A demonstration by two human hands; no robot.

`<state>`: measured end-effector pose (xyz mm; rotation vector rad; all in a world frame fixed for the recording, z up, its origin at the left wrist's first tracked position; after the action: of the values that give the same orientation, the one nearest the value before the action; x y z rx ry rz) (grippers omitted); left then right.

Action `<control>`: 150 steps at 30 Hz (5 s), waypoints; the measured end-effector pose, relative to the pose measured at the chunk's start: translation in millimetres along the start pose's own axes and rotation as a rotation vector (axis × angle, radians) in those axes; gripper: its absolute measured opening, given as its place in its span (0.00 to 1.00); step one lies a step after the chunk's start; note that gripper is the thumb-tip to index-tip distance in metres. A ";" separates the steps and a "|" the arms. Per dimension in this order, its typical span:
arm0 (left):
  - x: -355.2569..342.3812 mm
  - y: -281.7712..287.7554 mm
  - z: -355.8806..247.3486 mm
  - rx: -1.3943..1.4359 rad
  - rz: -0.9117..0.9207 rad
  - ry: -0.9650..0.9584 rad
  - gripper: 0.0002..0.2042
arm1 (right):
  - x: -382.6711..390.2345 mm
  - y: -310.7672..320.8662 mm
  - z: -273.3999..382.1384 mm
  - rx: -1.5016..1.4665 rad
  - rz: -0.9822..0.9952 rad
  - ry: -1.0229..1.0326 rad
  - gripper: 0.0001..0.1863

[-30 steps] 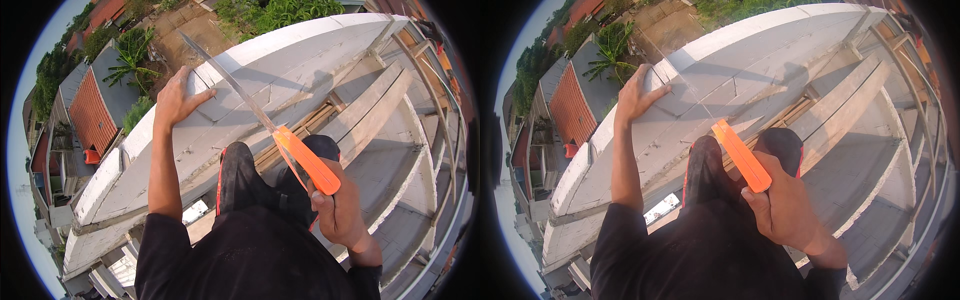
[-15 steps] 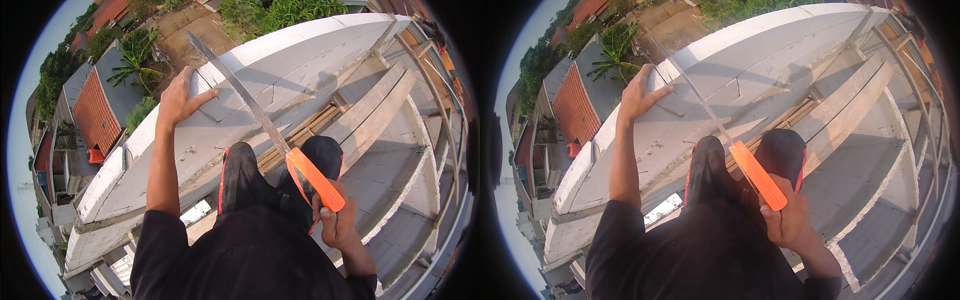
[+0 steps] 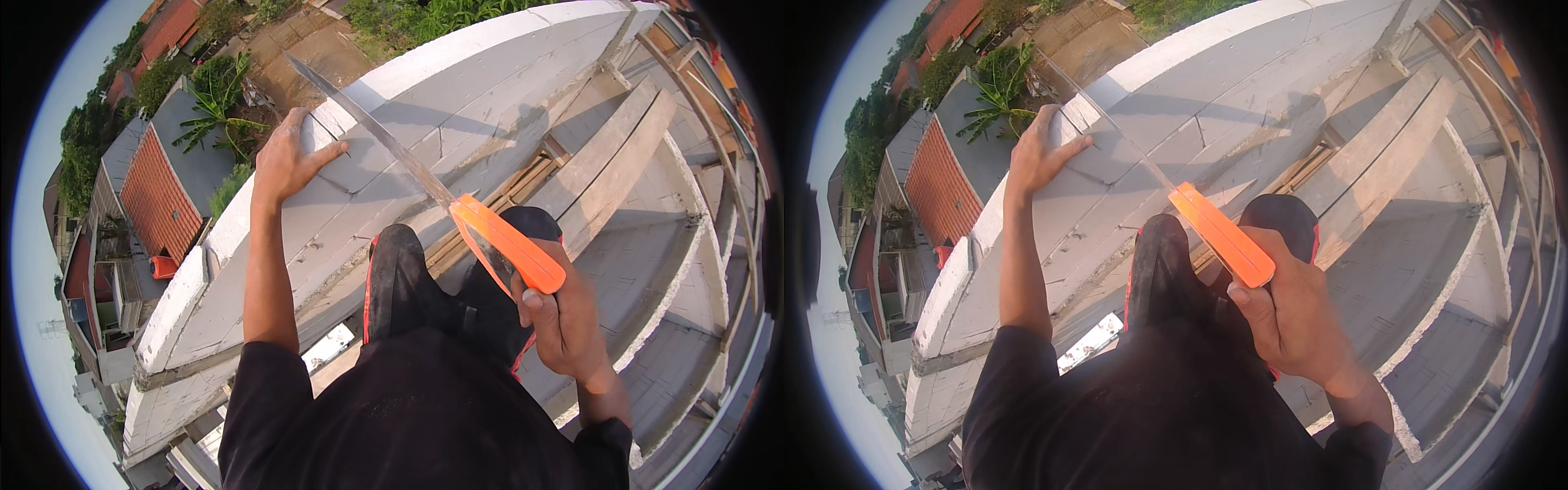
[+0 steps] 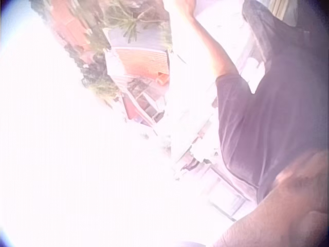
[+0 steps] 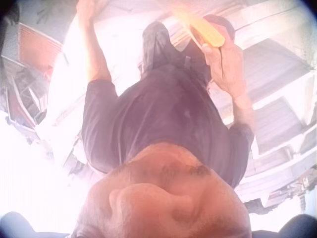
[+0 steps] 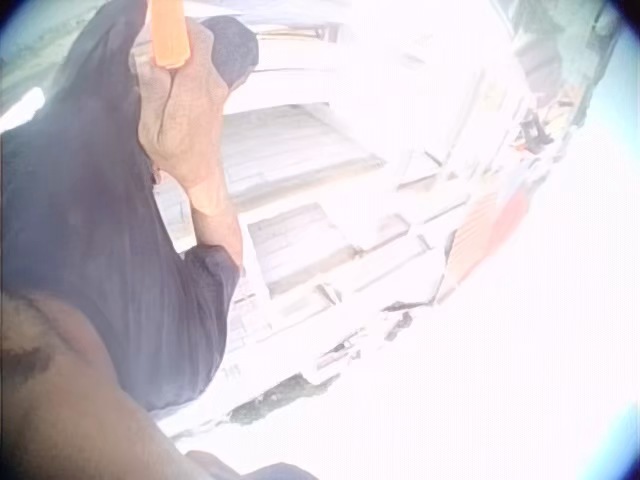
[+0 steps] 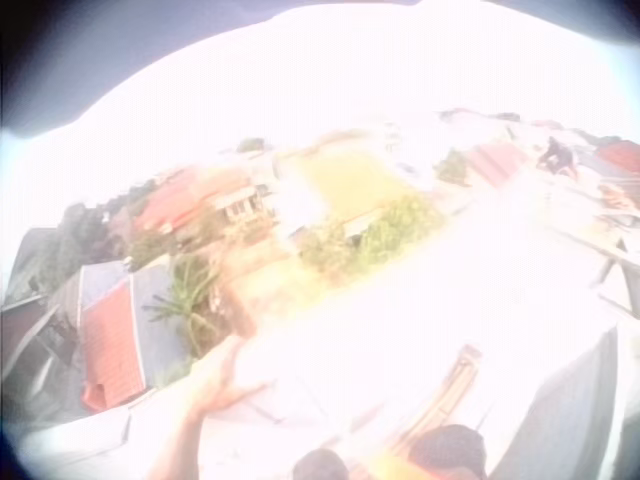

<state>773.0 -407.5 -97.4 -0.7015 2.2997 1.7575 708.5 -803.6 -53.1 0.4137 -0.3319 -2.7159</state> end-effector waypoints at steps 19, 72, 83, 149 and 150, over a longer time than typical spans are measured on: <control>-6.0 3.4 4.5 -0.008 0.035 0.035 0.45 | -35.6 -47.0 -25.5 -0.028 0.030 -0.074 0.19; -1.7 -2.1 4.2 -0.036 0.025 0.124 0.47 | 60.2 13.1 -590.3 1.287 0.309 -0.402 0.28; 6.1 5.5 4.0 -0.052 0.014 0.084 0.45 | -20.4 -26.5 -602.8 1.163 0.416 -0.257 0.30; -12.3 26.1 -30.3 1.159 -0.055 0.260 0.13 | -274.7 -131.8 -42.5 -0.440 0.568 0.281 0.34; -12.0 22.5 -27.8 1.161 -0.031 0.268 0.12 | -276.2 -134.9 -46.2 -0.488 0.582 0.276 0.29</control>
<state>777.4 -426.1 -64.8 -0.6922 2.8418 0.1037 925.0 -581.0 -67.9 0.4536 0.2524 -2.0412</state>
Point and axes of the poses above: each hand's wrist, its own x-axis away from the middle knuckle, its own y-axis out of the back of the hand, z = x × y, the point moved 4 cm from there along -x, towards the middle knuckle, and after that the axes turned 14 degrees about -z, right-handed, at the moved point
